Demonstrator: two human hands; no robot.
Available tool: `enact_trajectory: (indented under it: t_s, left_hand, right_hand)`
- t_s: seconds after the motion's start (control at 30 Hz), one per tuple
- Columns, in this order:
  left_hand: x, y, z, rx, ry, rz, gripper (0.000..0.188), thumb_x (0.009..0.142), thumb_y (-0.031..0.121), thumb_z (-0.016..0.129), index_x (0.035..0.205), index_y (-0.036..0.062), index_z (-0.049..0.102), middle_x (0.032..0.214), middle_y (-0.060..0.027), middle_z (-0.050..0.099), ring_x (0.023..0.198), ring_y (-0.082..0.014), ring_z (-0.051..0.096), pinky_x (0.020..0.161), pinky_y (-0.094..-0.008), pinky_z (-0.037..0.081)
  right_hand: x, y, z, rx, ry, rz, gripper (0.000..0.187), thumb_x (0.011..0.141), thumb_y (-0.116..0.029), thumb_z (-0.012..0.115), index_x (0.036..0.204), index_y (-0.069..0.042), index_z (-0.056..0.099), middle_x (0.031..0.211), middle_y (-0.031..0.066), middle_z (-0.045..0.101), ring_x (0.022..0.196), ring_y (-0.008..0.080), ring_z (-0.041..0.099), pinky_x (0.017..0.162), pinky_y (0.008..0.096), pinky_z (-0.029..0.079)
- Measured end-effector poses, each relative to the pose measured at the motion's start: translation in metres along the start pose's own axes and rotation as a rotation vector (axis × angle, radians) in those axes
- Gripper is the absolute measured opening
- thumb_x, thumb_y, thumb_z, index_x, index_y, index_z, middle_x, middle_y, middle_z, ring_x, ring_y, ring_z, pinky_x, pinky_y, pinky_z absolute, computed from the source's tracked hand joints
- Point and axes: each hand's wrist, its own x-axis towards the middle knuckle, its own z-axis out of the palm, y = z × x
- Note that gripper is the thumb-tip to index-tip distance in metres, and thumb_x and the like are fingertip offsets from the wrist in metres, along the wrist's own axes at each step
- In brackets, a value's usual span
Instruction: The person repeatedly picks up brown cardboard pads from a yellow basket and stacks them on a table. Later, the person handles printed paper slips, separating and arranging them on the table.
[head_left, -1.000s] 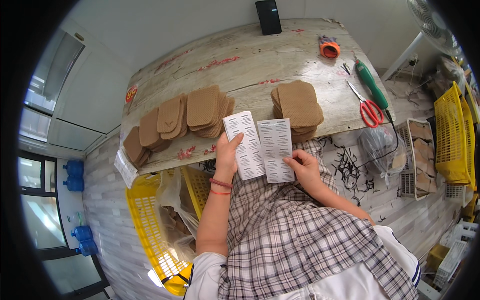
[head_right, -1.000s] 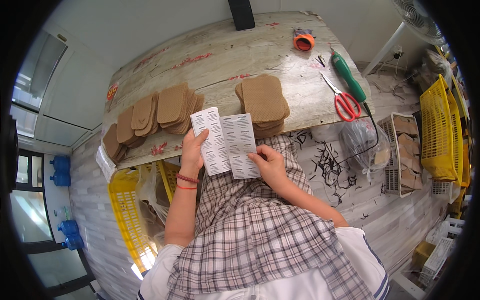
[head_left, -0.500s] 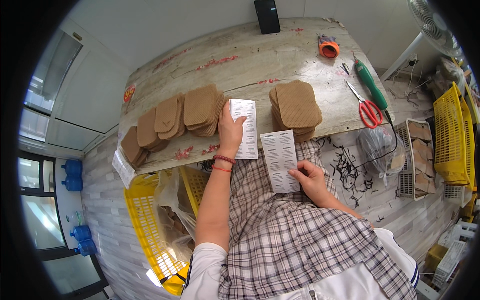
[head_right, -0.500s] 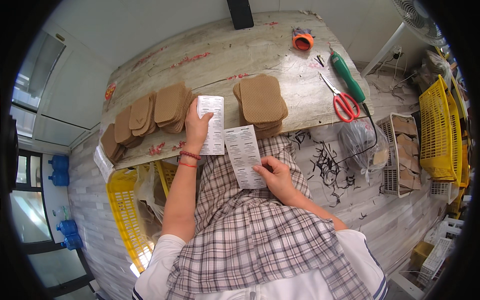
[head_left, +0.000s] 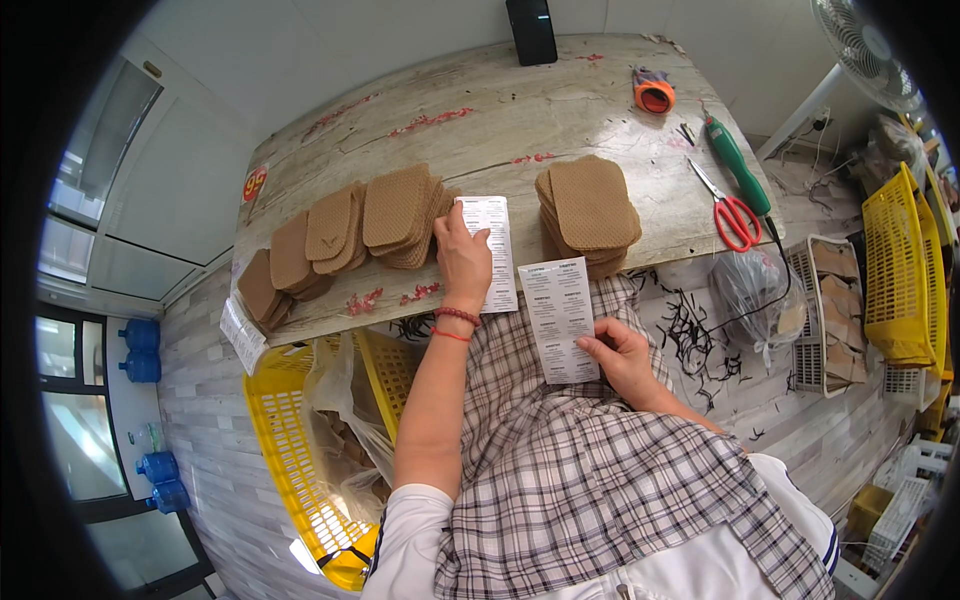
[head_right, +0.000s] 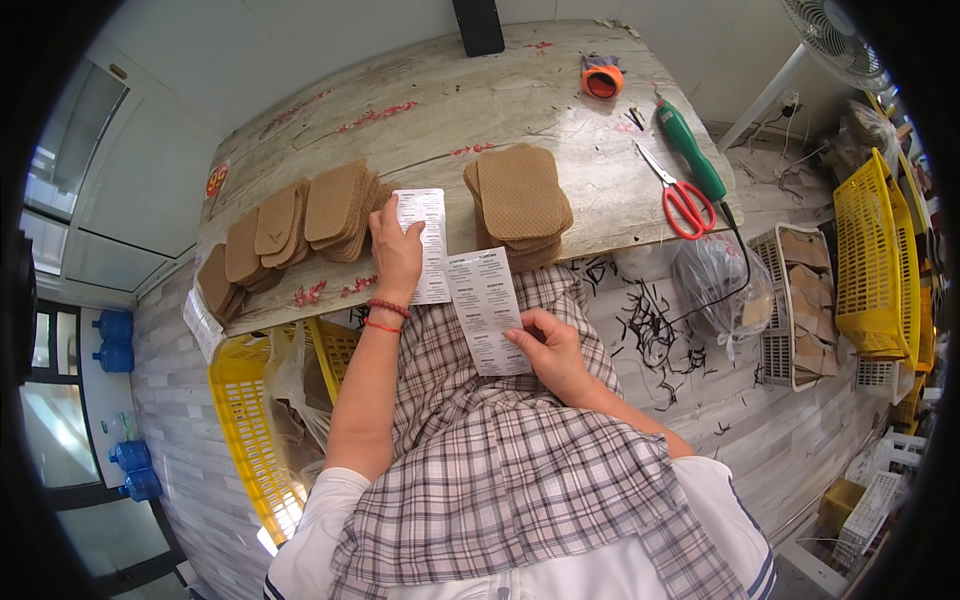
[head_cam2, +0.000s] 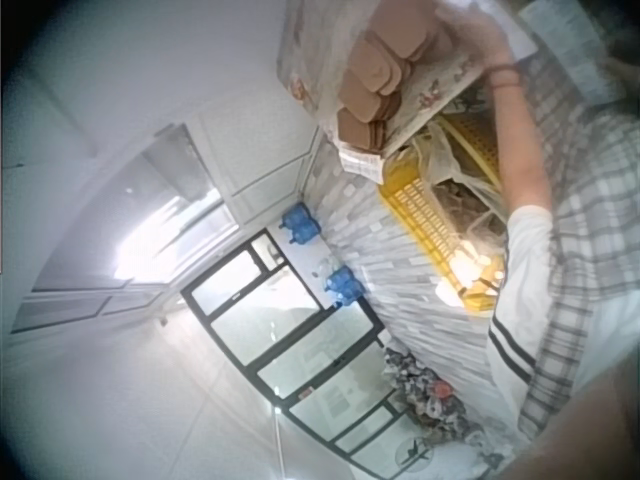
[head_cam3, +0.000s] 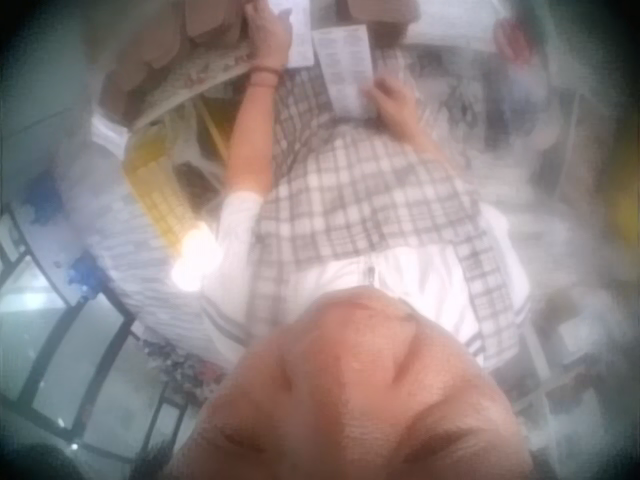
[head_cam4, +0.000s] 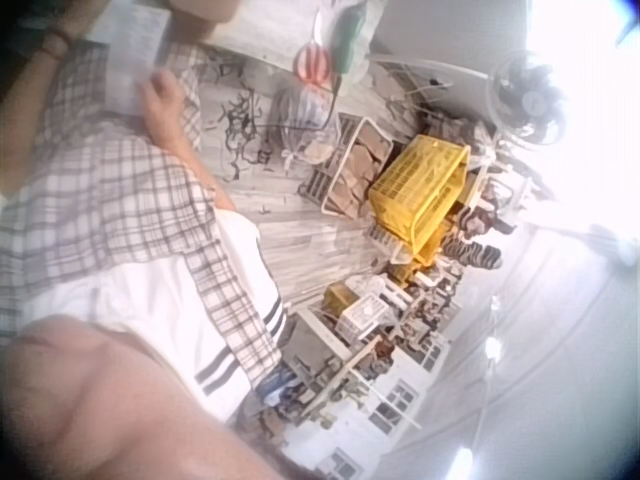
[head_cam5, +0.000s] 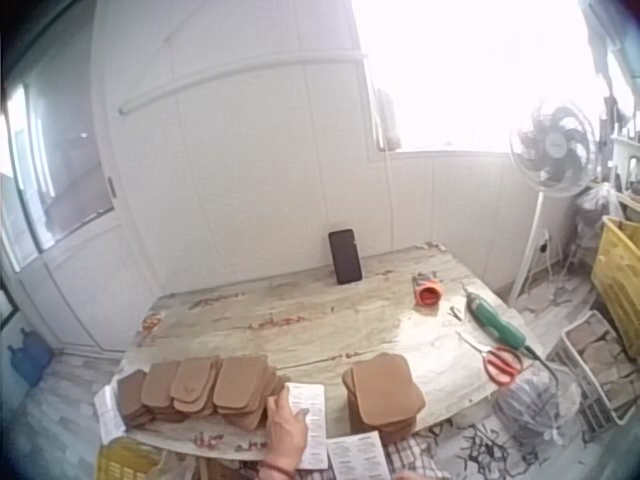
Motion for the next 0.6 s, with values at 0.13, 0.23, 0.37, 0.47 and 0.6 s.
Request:
enact_trajectory:
  t_s: [0.13,0.23,0.37,0.47,0.6]
  left_hand:
    - [-0.008,0.004,0.001,0.027,0.029,0.017,0.055,0.083,0.011,0.068,0.131,-0.0026,0.045,0.114,-0.0193,0.049,0.103,-0.0385,0.054,0.09,-0.0429,0.044]
    - [-0.013,0.011,-0.001,0.274,0.048,0.045,0.05,0.084,0.014,0.068,0.128,-0.0021,0.05,0.115,-0.0181,0.05,0.103,-0.0367,0.054,0.091,-0.0421,0.044]
    - [-0.019,0.015,-0.007,0.507,0.097,0.162,0.046,0.084,0.02,0.068,0.123,-0.001,0.056,0.113,-0.0168,0.054,0.102,-0.0349,0.054,0.091,-0.0421,0.043]
    - [-0.03,0.022,-0.019,0.094,0.115,0.335,0.043,0.088,0.024,0.066,0.121,-0.0015,0.057,0.115,-0.0155,0.059,0.105,-0.0306,0.056,0.092,-0.0414,0.044]
    - [-0.061,0.057,-0.054,-1.51,-0.572,-0.413,0.025,0.096,0.016,0.06,0.109,-0.0039,0.065,0.117,-0.0141,0.064,0.104,-0.019,0.062,0.093,-0.0343,0.047]
  right_hand:
    - [0.0,0.001,-0.001,0.01,0.007,-0.004,0.008,0.09,-0.005,0.065,0.096,0.001,0.063,0.082,0.0001,0.065,0.073,0.0045,0.056,0.065,0.0197,0.046]
    - [-0.001,-0.001,-0.001,0.038,0.012,0.006,0.008,0.09,-0.004,0.065,0.096,0.001,0.063,0.082,0.0002,0.065,0.074,0.0045,0.056,0.065,0.0196,0.047]
    - [-0.001,-0.007,-0.002,0.083,-0.008,0.033,0.008,0.09,-0.004,0.065,0.096,0.001,0.063,0.083,0.0003,0.066,0.074,0.005,0.057,0.066,0.02,0.047]
    - [0.0,-0.013,-0.005,0.168,-0.022,0.061,0.008,0.09,-0.004,0.066,0.096,0.001,0.064,0.084,0.0003,0.066,0.074,0.0054,0.057,0.066,0.0202,0.047]
    - [0.001,-0.02,-0.003,0.247,-0.081,0.11,0.008,0.09,-0.005,0.065,0.096,0.001,0.063,0.086,0.0007,0.066,0.076,0.0057,0.057,0.068,0.0201,0.047]
